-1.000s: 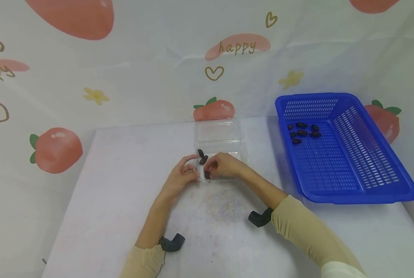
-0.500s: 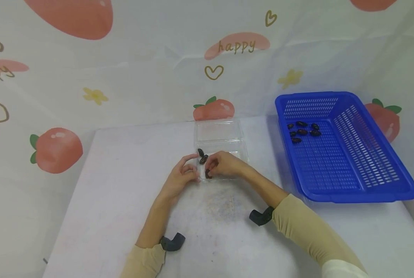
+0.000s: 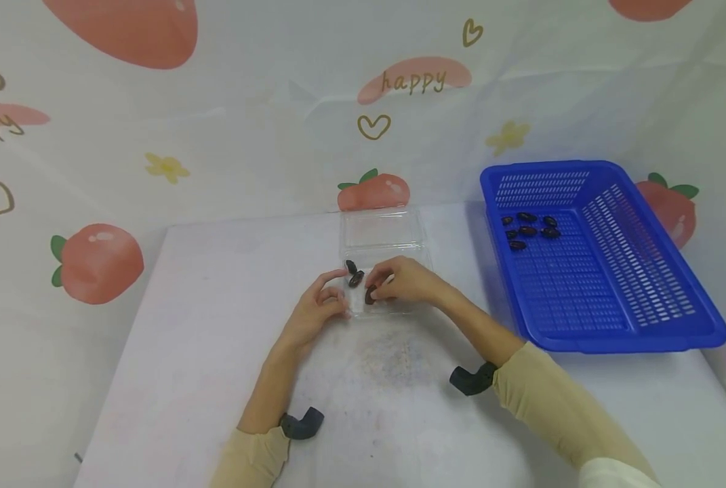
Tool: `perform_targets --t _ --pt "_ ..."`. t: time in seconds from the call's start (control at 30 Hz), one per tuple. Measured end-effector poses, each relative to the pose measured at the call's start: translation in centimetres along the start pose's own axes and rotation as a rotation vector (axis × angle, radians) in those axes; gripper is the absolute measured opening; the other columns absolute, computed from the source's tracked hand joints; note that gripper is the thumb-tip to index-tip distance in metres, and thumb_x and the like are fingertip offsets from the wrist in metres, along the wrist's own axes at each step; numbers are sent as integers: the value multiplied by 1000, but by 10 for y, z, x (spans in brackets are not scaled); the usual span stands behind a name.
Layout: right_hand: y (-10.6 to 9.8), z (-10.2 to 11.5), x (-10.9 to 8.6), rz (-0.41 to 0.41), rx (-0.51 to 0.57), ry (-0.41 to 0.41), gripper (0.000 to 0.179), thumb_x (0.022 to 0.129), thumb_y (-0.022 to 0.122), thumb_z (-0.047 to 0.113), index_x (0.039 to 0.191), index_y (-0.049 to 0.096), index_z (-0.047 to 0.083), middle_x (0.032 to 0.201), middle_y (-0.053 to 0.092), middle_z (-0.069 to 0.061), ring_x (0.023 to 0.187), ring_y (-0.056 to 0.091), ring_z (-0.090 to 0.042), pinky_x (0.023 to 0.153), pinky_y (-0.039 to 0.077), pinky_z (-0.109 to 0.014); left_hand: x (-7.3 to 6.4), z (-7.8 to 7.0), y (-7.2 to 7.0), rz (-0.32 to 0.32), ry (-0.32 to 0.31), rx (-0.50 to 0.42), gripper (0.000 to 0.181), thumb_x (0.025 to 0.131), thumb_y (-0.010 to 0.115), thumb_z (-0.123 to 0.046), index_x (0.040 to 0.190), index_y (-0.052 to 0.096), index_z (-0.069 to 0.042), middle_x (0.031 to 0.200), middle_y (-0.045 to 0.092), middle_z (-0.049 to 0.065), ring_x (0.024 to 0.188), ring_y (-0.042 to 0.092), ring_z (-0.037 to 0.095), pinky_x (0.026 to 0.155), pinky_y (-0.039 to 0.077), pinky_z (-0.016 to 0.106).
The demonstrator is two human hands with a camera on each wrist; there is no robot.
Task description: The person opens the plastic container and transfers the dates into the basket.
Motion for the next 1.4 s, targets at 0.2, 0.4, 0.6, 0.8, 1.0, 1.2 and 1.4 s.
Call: perform_targets --t 0.2,0.4,0.6,0.8,1.0,1.2,1.4 --pt "-12 0 -7 -16 60 -7 17 78 71 14 94 67 13 85 63 -1 72 60 -15 64 52 -28 1 1 0 1 1 -5 59 80 62 4 133 43 -13 81 49 5 74 53 17 72 53 34" --pt "-25 1 -17 -40 140 -4 15 79 70 13 93 65 13 90 65 -2 80 64 -25 71 53 -40 2 3 -2 -6 -8 -11 58 80 62 4 132 43 -14 82 49 6 75 54 17 72 53 33" --pt "-39 8 -31 -61 184 16 17 81 68 12 98 66 11 92 65 -6 84 62 -31 75 53 -40 1 2 -1 -3 -7 -26 57 80 62 4 131 45 -15 82 48 7 76 53 18 73 52 35" --pt "-55 6 -41 -75 218 7 20 82 68 14 101 67 9 93 66 -6 86 63 -24 76 52 -38 1 2 -1 -2 -3 -26 56 81 62 4 131 45 -15 82 48 6 74 53 18 74 52 36" --pt "-76 10 -52 -101 280 -12 20 83 66 13 102 65 7 96 65 -9 88 64 -21 74 53 -35 1 2 -1 -10 -17 -24 56 82 62 4 132 44 -15 83 48 6 73 54 17 74 52 36" --pt "-101 11 -63 -141 247 -11 30 85 65 20 111 62 6 103 63 -9 91 62 -21 80 51 -35 -1 -4 2 2 -35 -21 57 83 59 6 134 40 -12 84 47 6 72 54 16 75 51 37" --pt "-122 2 -72 -195 221 43 31 83 67 27 109 64 11 104 64 -6 92 63 -20 83 49 -37 -3 -10 7 12 -33 -3 57 83 57 7 135 39 -10 84 47 7 73 54 16 76 51 39"
Point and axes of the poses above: each hand's wrist, its own x-axis towards the middle knuckle, its own y-axis out of the palm, z = x × y, the point moved 8 cm from there along x, towards the middle knuckle
